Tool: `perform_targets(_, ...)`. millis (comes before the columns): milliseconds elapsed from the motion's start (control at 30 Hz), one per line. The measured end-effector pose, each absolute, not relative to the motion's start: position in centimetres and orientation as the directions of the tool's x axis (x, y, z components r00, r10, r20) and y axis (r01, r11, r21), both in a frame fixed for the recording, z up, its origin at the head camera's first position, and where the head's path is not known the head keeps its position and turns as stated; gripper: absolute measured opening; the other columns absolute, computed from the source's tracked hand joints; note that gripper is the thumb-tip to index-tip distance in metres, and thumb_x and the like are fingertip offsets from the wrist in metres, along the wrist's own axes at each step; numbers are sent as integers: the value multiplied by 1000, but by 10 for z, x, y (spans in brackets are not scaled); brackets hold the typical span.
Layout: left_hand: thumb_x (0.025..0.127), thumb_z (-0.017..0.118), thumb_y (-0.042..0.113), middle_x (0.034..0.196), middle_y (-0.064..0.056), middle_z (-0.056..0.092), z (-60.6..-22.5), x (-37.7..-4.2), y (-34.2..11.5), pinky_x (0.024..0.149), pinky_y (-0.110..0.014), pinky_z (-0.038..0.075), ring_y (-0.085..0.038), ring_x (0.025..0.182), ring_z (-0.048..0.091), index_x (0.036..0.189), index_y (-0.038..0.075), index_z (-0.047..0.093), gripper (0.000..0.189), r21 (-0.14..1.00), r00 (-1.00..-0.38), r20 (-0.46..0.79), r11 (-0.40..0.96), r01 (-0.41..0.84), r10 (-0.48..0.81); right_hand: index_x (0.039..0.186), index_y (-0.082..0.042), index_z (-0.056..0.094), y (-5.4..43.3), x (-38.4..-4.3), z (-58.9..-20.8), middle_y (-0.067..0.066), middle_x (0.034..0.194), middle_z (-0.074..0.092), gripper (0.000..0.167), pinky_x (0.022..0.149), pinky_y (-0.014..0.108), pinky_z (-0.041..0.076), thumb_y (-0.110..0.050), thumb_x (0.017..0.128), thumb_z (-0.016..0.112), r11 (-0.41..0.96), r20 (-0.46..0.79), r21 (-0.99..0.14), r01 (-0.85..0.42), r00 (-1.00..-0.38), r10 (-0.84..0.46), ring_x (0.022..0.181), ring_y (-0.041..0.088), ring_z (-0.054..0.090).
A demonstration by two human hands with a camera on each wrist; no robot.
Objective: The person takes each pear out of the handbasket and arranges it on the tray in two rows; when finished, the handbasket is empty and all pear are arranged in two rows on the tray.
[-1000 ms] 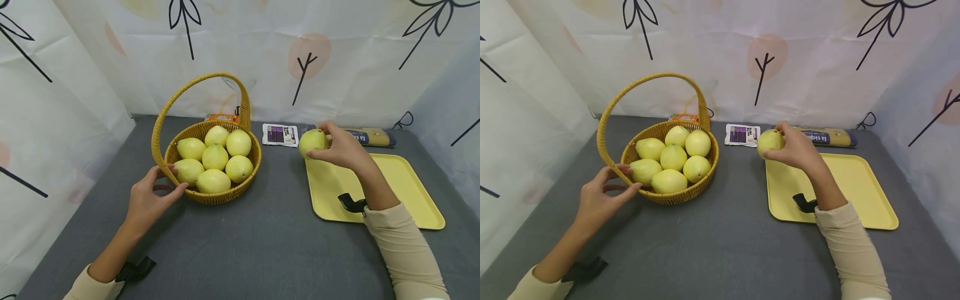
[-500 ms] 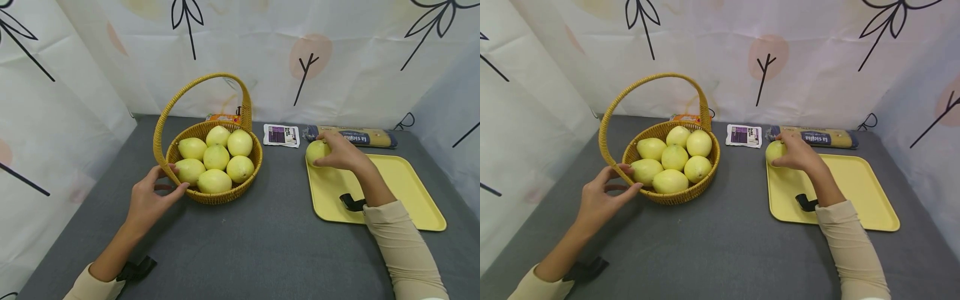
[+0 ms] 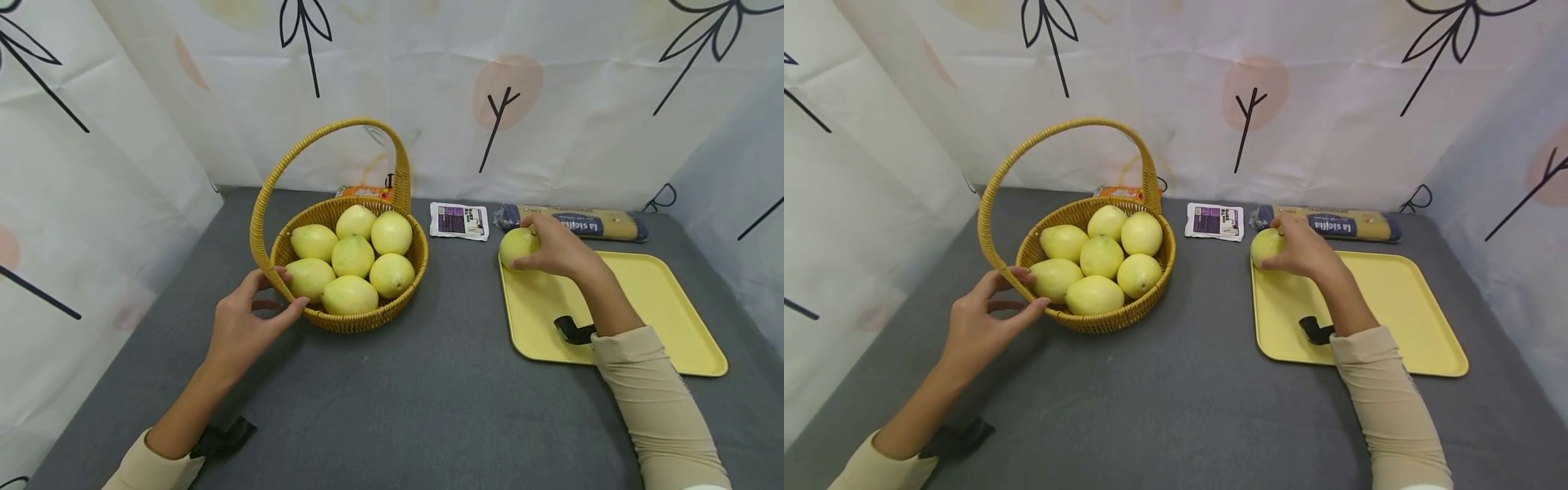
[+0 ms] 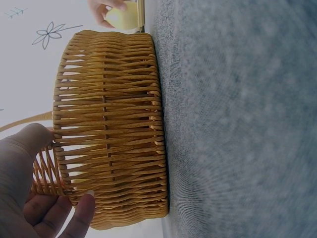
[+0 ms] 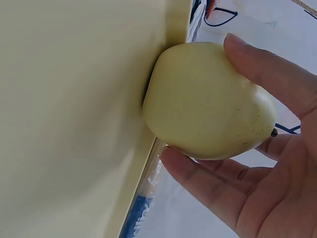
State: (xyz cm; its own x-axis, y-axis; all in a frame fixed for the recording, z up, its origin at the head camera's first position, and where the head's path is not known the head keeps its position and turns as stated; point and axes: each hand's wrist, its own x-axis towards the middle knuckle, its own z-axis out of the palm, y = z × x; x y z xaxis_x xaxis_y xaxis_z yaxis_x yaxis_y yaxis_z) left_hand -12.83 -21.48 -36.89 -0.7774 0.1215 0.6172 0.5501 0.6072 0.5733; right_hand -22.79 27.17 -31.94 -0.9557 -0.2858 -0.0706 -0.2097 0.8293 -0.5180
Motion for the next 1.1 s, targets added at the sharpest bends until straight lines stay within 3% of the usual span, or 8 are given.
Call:
perform_targets(300,77,88,9,113,-2,69,-369,-128,-216,69,-17,57,-5,101,64,118,3,64,48,568,-778,616,615,547,123,143,10,41,268,-222,-316,34,139,40,79,95,66,39,-26,86,81,870,-55,-428,-246,-953,-296,122,49,41)
perform_targets(433,77,88,10,114,-1,68,-370,-127,-217,70,-15,56,-5,101,64,118,4,64,48,570,-780,614,616,544,121,144,4,45,251,-213,-309,33,146,37,70,107,74,24,-26,90,77,898,24,-338,-280,-957,-290,132,51,36)
perform_targets(500,77,88,10,114,-1,68,-370,-126,-218,70,-14,56,-5,101,64,118,4,64,48,570,-781,613,617,542,120,143,2,48,238,-207,-306,31,144,41,64,108,73,24,-24,91,76,892,87,-306,-334,-942,-323,132,50,38)
perform_targets(700,77,88,10,113,-1,69,-371,-127,-218,71,-13,55,-4,101,64,120,4,64,49,575,-787,606,617,537,119,131,0,62,194,-197,-304,21,126,60,46,97,57,46,-17,90,77,786,251,-258,-563,-824,-508,117,39,55)
perform_targets(933,77,88,10,114,-1,69,-371,-128,-217,70,-16,57,-4,100,64,121,3,63,50,577,-784,608,610,543,123,120,-3,68,140,-191,-305,13,117,66,34,93,46,52,-16,90,77,594,337,-243,-767,-641,-689,108,30,62)
perform_targets(1100,77,88,10,114,0,68,-371,-129,-217,70,-17,57,-5,100,65,121,4,63,50,572,-780,613,611,548,125,118,-6,69,117,-194,-309,9,117,65,25,78,37,54,-15,95,70,515,265,-346,-784,-609,-748,91,22,65)
